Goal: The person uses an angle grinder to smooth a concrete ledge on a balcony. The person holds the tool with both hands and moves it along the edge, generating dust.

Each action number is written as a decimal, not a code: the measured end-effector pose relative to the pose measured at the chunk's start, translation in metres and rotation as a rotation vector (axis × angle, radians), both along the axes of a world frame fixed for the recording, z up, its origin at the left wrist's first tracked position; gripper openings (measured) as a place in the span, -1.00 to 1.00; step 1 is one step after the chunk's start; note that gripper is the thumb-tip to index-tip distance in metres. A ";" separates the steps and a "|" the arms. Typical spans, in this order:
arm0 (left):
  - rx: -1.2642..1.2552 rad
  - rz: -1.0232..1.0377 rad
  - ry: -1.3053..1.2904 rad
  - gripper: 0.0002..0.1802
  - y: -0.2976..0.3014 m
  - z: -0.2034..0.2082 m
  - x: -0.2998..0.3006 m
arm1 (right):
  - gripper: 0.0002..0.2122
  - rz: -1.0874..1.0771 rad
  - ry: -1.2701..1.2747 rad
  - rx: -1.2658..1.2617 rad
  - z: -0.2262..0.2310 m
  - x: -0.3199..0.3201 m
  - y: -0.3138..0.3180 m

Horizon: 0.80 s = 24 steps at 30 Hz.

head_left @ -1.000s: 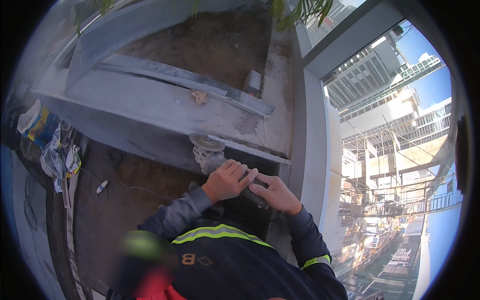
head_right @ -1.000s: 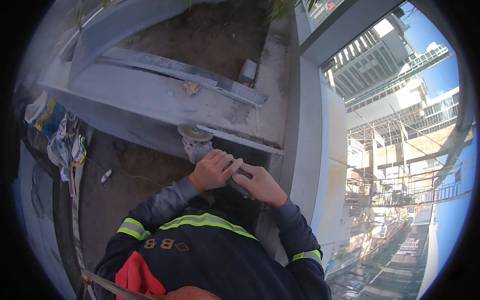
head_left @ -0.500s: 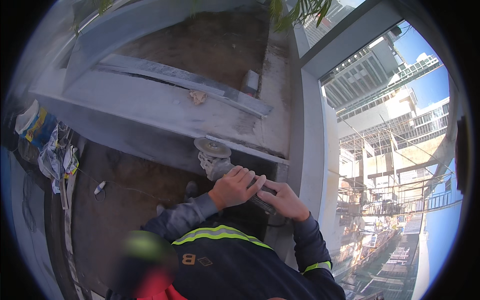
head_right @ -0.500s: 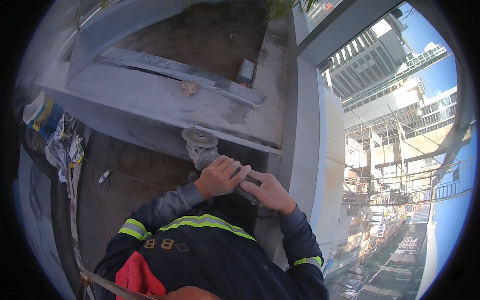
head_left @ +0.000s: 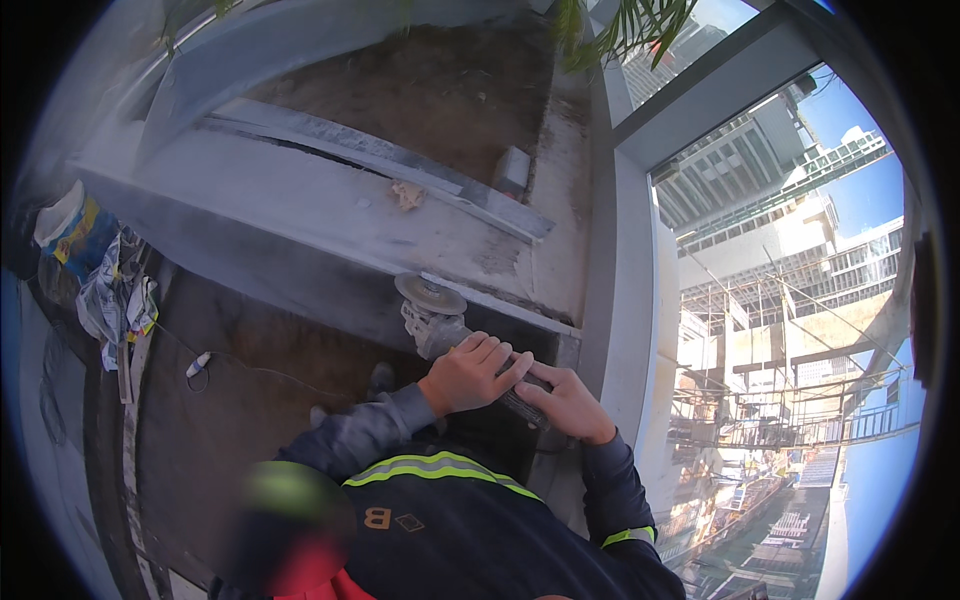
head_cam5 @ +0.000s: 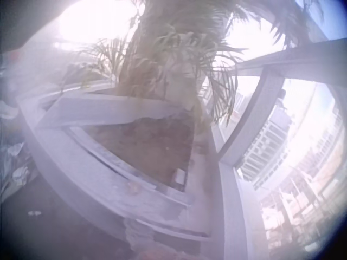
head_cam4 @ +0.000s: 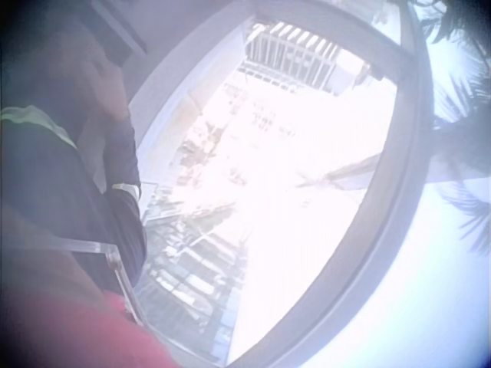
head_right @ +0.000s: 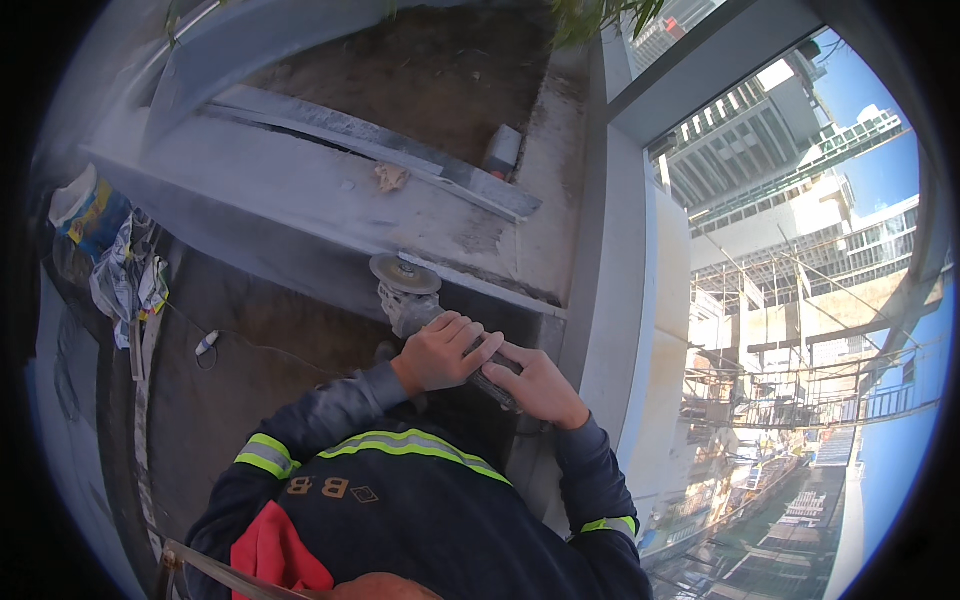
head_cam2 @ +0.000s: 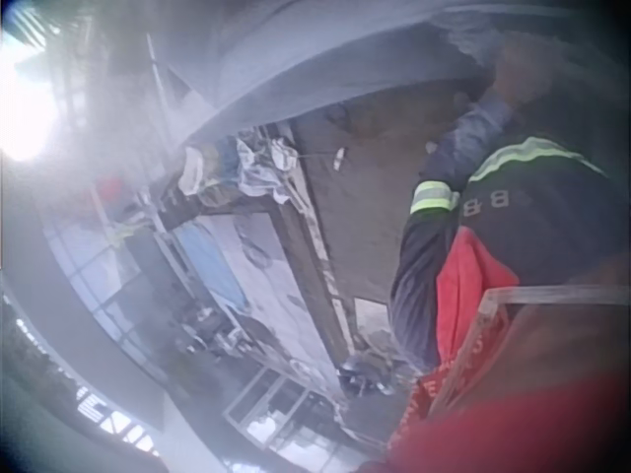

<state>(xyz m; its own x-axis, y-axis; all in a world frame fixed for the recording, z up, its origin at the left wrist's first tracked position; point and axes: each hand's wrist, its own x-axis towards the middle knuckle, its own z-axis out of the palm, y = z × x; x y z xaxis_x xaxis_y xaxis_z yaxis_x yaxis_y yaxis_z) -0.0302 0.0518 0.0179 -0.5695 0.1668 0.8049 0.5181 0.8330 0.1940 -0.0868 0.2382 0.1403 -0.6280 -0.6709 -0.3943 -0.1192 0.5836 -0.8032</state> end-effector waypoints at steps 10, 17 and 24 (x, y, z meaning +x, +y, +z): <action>-0.005 0.015 0.000 -0.50 0.009 -0.001 0.001 | -0.52 0.006 -0.067 0.080 0.009 -0.002 0.008; -0.028 0.008 -0.008 -0.47 -0.004 -0.011 -0.005 | -0.54 -0.010 -0.068 -0.011 -0.011 -0.007 -0.002; -0.008 -0.016 -0.003 -0.48 0.003 -0.003 -0.002 | -0.50 -0.009 -0.065 0.048 0.004 -0.001 0.003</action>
<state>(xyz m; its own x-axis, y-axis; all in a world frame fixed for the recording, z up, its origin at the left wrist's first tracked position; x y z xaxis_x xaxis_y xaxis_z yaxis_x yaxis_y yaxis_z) -0.0317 0.0547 0.0149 -0.5690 0.1822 0.8019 0.5312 0.8258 0.1893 -0.0874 0.2409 0.1443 -0.6058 -0.6449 -0.4659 -0.0628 0.6226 -0.7800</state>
